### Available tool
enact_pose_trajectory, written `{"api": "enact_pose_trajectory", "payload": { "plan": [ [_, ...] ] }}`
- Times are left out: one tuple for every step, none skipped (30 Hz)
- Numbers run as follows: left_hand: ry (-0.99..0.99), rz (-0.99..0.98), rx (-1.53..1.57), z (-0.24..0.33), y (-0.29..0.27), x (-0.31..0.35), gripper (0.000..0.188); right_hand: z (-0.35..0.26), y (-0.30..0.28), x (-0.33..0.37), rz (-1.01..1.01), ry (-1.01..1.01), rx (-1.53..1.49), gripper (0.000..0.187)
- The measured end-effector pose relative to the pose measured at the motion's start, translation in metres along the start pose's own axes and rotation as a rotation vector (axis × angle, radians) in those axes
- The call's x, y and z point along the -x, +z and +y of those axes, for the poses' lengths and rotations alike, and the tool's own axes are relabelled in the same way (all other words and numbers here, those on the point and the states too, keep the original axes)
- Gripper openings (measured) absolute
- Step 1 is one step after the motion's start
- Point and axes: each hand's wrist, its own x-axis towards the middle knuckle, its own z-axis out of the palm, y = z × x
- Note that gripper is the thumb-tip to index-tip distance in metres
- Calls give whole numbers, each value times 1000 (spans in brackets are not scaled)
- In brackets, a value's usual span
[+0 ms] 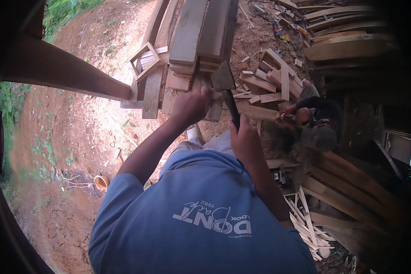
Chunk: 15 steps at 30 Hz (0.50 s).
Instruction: The person uses a small axe to split small pieces of wood on a wooden workbench. They repeatedly pick up wood pieces, position them on the bench, and strike them with the axe to split them into smaller fragments. The person occasionally adjusts the wood or the axe during the process.
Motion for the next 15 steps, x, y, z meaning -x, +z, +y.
{"api": "enact_pose_trajectory", "payload": {
  "plan": [
    [-9, 13, -8, 1, 3, 2, 34, 3, 2, -1, -14, 1, 14, 31],
    [5, 42, 8, 2, 6, 2, 34, 4, 0, -1, -30, 10, 5, 30],
    [15, 68, 22, 2, 9, 5, 34, 6, -1, 0, -53, 19, -8, 30],
    [25, 94, 36, 1, 13, 7, 34, 8, -2, 1, -75, 29, -19, 30],
    [33, 112, 25, 0, 16, 6, 34, 6, -5, 1, -74, 23, 1, 30],
    [44, 123, 14, 1, 18, 7, 34, 3, -9, 4, -75, 23, 21, 30],
    [55, 134, 4, 1, 21, 8, 34, 2, -12, 7, -75, 24, 40, 30],
    [60, 134, -1, 2, 24, 10, 34, 4, -11, 10, -75, 15, 82, 30],
    [69, 135, -11, 3, 24, 12, 35, 7, -9, 13, -69, 5, 120, 30],
    [79, 137, -21, 3, 24, 13, 35, 10, -8, 16, -63, -4, 159, 30],
    [70, 127, -37, 4, 27, 12, 34, 14, -7, 18, -70, -19, 170, 30],
    [57, 120, -52, 4, 28, 11, 33, 19, -8, 20, -78, -37, 184, 29],
    [45, 113, -66, 3, 28, 9, 32, 20, -8, 21, -85, -55, 199, 29],
    [43, 98, -71, 1, 28, 7, 30, 19, -10, 23, -56, -51, 176, 30],
    [36, 78, -73, 2, 23, 6, 28, 14, -13, 26, -34, -46, 154, 30]
  ]
}}
